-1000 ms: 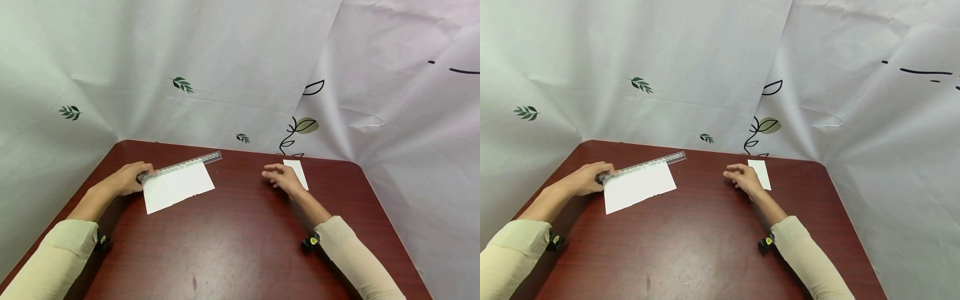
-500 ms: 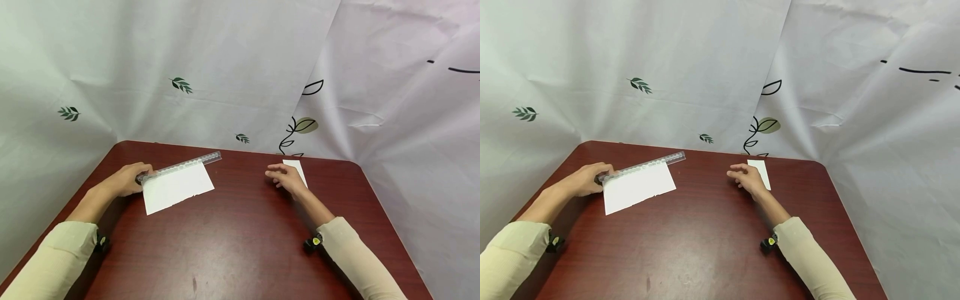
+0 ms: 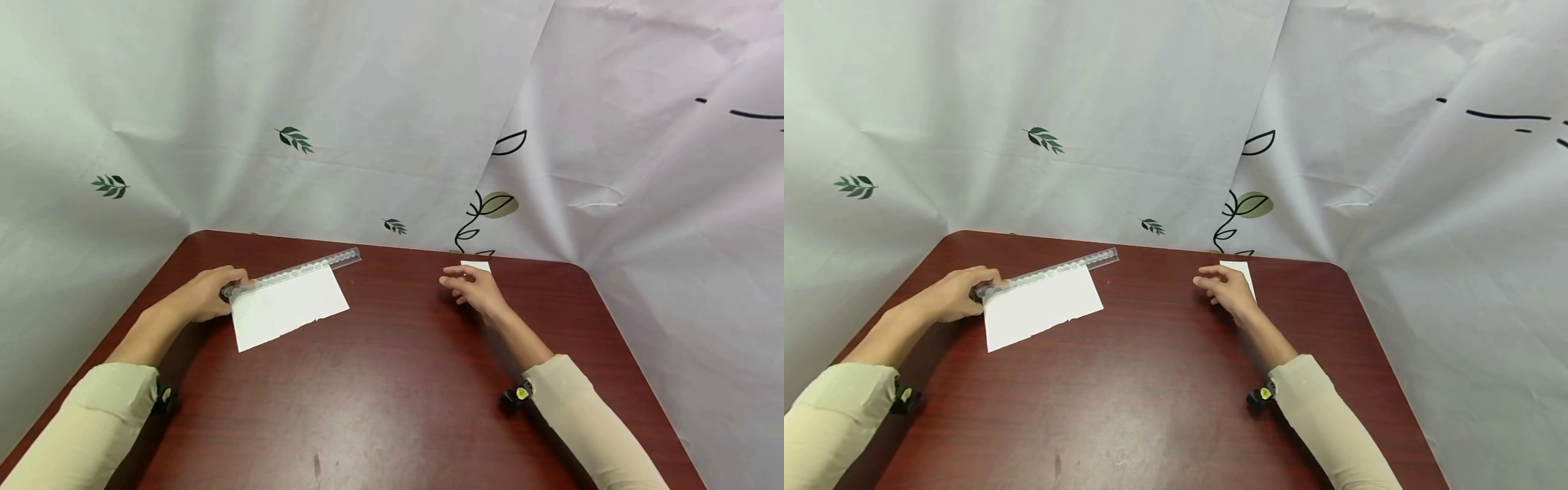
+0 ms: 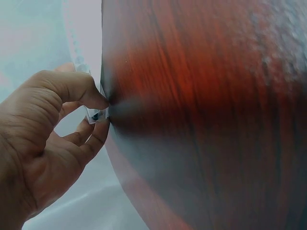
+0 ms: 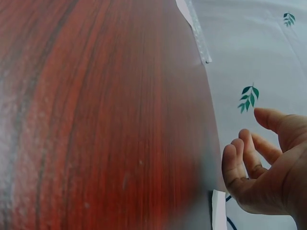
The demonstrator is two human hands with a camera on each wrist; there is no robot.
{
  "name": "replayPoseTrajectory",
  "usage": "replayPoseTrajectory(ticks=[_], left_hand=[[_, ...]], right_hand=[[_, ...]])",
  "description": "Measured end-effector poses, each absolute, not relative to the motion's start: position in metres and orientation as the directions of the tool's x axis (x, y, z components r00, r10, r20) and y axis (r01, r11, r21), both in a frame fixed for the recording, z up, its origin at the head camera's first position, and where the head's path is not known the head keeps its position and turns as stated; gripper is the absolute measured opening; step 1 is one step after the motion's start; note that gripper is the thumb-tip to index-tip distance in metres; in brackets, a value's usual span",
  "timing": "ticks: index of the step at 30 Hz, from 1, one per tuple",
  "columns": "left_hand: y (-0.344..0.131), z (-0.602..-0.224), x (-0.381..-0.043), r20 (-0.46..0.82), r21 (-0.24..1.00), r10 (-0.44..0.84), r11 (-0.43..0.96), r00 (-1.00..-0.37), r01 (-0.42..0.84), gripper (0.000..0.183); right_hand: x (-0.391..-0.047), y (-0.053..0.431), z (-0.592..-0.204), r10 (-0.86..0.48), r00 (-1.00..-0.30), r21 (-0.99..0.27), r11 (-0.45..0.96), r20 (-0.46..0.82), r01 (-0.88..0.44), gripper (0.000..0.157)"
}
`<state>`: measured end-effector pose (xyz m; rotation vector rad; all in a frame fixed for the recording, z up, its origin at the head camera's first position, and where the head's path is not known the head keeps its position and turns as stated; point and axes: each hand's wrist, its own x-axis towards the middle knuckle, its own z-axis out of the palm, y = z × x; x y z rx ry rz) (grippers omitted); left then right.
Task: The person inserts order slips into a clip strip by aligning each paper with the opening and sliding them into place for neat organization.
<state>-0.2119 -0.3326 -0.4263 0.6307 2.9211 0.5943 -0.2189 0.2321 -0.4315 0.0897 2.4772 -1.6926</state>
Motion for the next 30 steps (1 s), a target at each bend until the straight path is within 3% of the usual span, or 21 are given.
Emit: replayPoseTrajectory(ticks=[30], left_hand=[[-0.33, -0.42, -0.214, -0.042, 0.389, 0.403, 0.849, -0.914, 0.357, 0.04]], right_hand=[[-0.217, 0.247, -0.426, -0.008, -0.99, -0.918, 0.374, -0.143, 0.129, 0.055]])
